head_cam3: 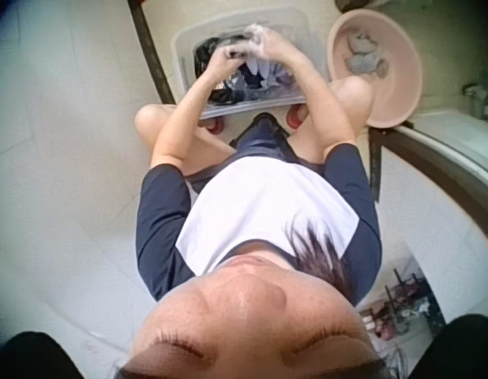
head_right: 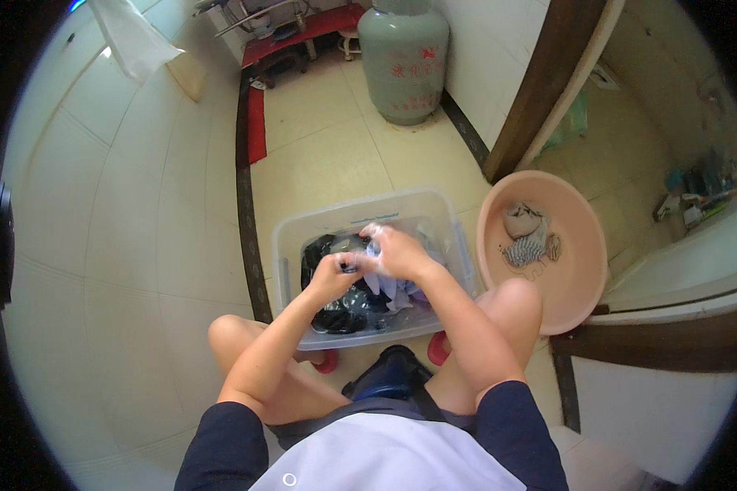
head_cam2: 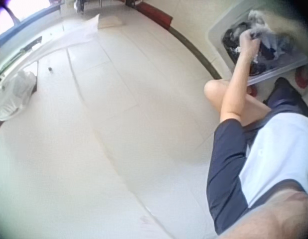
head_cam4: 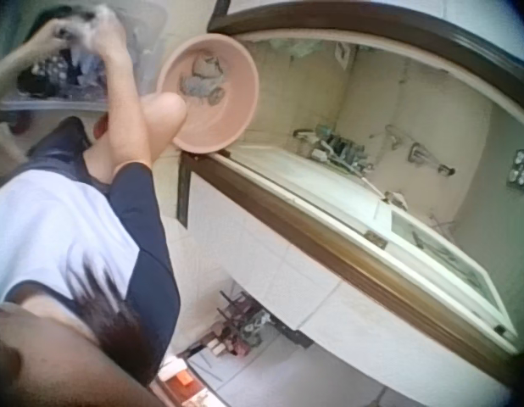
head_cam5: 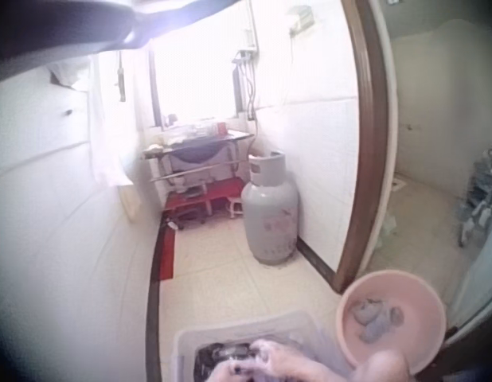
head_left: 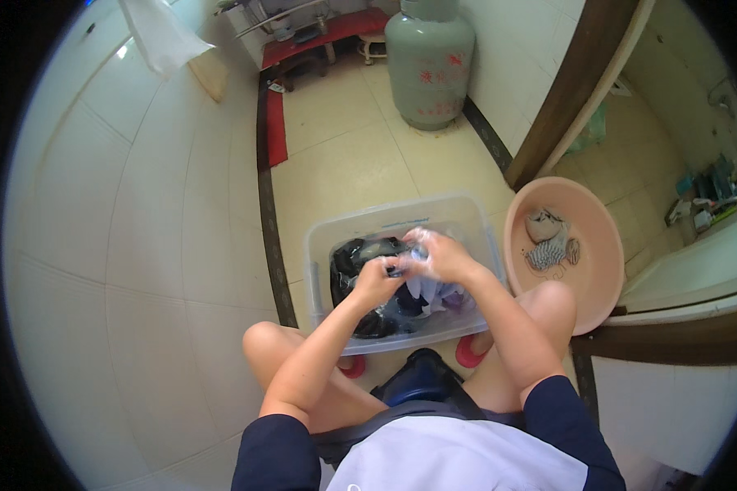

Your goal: The person sits on a small stool and hand-washes clothes in a clear plastic tub filled with water. They scrub various garments, including a dark blue item, using a green bar of soap and their hands. The person repeatedly scrubs, rinses, and wrings out the clothes within the tub.

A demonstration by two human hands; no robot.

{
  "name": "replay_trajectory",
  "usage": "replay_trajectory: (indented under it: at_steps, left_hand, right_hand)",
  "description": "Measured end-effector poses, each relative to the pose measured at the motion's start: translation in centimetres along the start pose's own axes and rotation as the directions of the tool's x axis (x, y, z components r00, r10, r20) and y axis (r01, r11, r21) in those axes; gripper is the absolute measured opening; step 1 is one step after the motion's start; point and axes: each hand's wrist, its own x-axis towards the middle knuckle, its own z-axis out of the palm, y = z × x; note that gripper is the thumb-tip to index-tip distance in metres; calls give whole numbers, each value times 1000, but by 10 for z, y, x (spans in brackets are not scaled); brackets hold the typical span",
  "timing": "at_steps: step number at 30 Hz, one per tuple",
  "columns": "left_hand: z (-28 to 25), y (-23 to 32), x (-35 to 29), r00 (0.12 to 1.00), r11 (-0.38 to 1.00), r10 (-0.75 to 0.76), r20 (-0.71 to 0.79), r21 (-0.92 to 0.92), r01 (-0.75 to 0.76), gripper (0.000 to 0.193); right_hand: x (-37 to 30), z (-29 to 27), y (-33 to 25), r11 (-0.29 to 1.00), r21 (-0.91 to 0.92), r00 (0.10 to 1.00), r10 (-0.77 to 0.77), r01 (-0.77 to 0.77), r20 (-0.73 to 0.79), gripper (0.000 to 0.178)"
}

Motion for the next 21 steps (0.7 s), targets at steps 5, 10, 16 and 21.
replay_trajectory:
  at_steps: [5, 10, 16, 21]
  left_hand:
    - [-6, -6, 6, 987, 953, -16, -160, -300, -33, 15]
    - [-6, -4, 1, 988, 990, 143, 66, -31, -141, 31]
    - [-8, -9, -8, 985, 990, 120, 124, 56, -128, 39]
    - [-19, -20, -9, 972, 909, 94, 214, 381, -171, 49]
  right_hand:
    - [-3, -7, -16, 956, -278, 904, 201, -97, 377, 47]
    - [1, -15, -14, 852, 496, 983, 107, -168, 149, 21]
    - [-4, -35, -30, 547, 802, 952, 294, -240, 85, 9]
    - [-4, -51, -37, 552, 818, 955, 297, -163, -10, 10]
